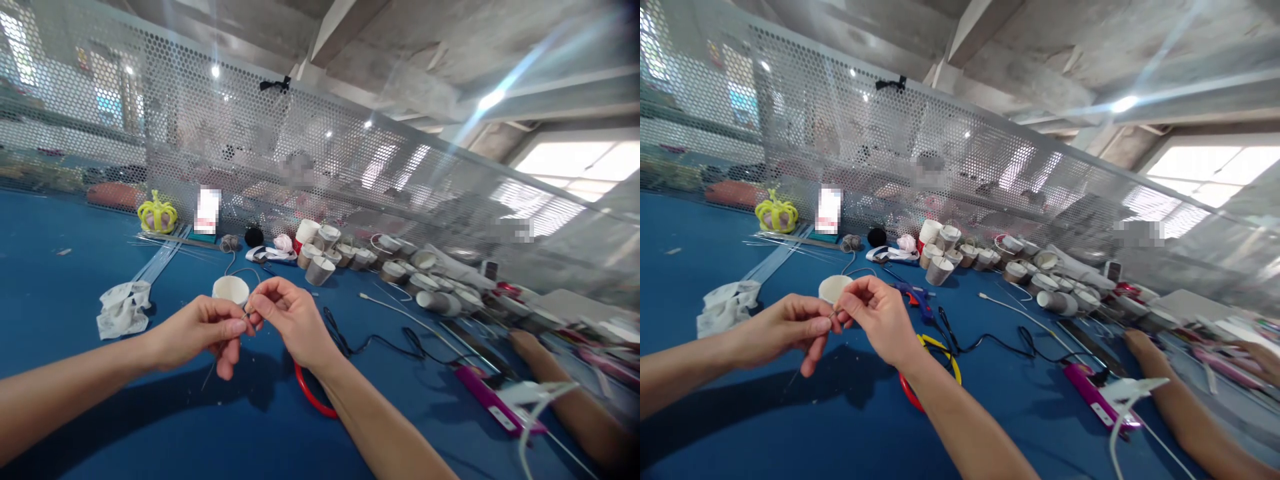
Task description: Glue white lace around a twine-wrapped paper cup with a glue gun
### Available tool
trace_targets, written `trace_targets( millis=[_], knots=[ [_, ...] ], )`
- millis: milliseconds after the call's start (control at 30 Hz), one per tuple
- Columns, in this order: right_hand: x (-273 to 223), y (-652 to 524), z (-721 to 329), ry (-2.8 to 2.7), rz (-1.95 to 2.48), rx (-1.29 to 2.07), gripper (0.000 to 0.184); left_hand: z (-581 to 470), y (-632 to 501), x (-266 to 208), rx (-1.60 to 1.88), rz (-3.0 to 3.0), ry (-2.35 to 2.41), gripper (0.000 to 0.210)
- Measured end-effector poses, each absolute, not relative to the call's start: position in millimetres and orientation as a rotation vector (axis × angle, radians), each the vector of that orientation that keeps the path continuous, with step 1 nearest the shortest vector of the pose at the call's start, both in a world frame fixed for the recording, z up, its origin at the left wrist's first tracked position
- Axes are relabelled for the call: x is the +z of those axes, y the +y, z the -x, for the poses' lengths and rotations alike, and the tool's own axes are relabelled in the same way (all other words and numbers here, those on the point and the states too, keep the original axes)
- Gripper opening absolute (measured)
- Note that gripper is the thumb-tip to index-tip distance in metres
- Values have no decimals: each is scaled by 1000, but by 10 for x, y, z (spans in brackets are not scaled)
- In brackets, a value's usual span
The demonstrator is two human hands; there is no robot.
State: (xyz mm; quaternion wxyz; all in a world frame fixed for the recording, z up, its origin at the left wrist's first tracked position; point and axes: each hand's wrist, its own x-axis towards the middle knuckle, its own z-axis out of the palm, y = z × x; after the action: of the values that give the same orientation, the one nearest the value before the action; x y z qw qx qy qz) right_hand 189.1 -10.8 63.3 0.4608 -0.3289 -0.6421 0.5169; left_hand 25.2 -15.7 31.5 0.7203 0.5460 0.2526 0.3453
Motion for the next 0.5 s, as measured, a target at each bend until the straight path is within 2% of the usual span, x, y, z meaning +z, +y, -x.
trace_targets(
  millis=[233, 500],
  knots=[
    [577, -37, -1912, -1497, 673, 1445, 13, -265, -144, 265, 742, -1077, 485, 29],
    [587, -70, -1912, -1537, 676, 1363, 10, -281, -192, 271, 716, -1028, 434, 28]
  ],
)
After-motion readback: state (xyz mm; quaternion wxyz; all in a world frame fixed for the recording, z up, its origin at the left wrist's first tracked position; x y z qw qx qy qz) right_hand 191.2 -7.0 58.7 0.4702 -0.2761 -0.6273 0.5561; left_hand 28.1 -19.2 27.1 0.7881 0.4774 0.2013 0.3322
